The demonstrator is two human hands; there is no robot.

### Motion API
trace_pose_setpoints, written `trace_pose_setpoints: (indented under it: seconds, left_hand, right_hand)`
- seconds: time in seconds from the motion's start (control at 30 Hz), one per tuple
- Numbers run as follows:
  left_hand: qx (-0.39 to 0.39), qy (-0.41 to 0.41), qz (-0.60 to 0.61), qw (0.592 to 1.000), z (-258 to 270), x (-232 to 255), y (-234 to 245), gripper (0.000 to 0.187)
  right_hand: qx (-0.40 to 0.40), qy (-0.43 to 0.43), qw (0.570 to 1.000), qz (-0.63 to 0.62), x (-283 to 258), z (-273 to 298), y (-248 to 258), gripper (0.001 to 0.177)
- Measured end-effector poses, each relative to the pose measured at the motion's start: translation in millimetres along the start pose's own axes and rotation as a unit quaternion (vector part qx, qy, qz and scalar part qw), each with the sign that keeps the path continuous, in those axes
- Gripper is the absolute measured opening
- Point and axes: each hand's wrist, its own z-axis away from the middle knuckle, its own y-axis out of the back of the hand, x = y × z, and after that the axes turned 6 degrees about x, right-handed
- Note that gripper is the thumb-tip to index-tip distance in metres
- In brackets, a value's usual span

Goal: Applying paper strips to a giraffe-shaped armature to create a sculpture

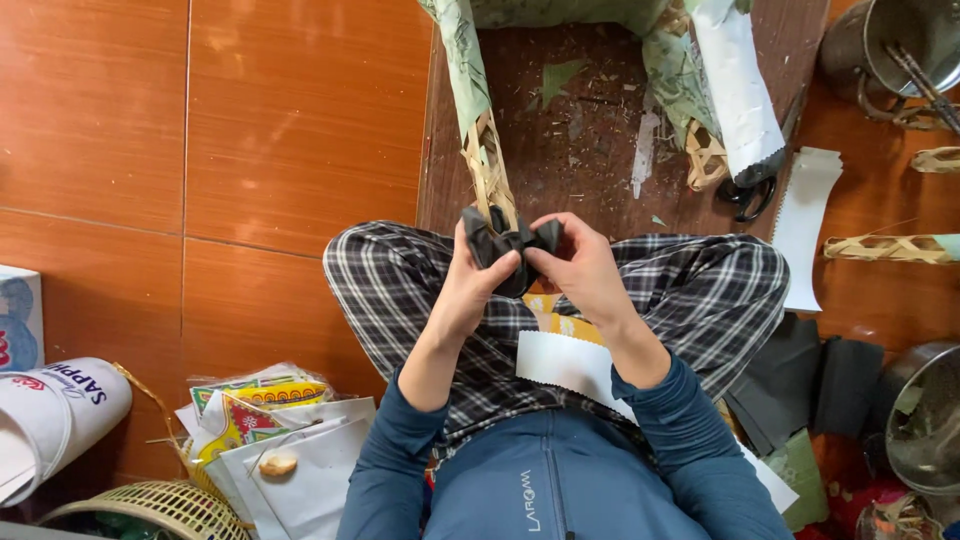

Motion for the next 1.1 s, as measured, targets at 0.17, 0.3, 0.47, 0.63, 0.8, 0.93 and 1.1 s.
trace_pose_setpoints:
  seconds: [0.17,0.3,0.47,0.63,0.8,0.93,1.1]
  left_hand:
    - [0.008,-0.005,-0.011,1.0,-1,25,-29,0.119]
    - [0.044,0.056,0.048,0.996,-7,17,-32,0.097]
    - [0.076,0.065,0.066,0.993,-19,0,-24,0.063]
    - [0.036,0.048,0.02,0.998,-12,6,-19,0.052]
    - [0.05,0.082,-0.027,0.995,-28,-5,-7,0.072]
    - [0.061,0.086,-0.013,0.994,-30,3,-13,0.047]
    - [0.03,0.14,0.037,0.989,-29,13,-12,0.015]
  right_hand:
    - [0.003,0.024,0.999,0.03,-11,-4,-13,0.038]
    - [-0.04,0.021,0.999,0.0,-23,3,-5,0.058]
    - [-0.003,0.097,0.994,0.044,-25,22,-16,0.05]
    - [0.069,0.238,0.942,0.228,-19,9,-23,0.018]
    - [-0.016,0.281,0.912,0.298,-43,0,-21,0.022]
    - [-0.044,0.322,0.909,0.262,-64,14,-8,0.028]
    - [-0.135,0.388,0.889,0.205,-56,39,7,0.093]
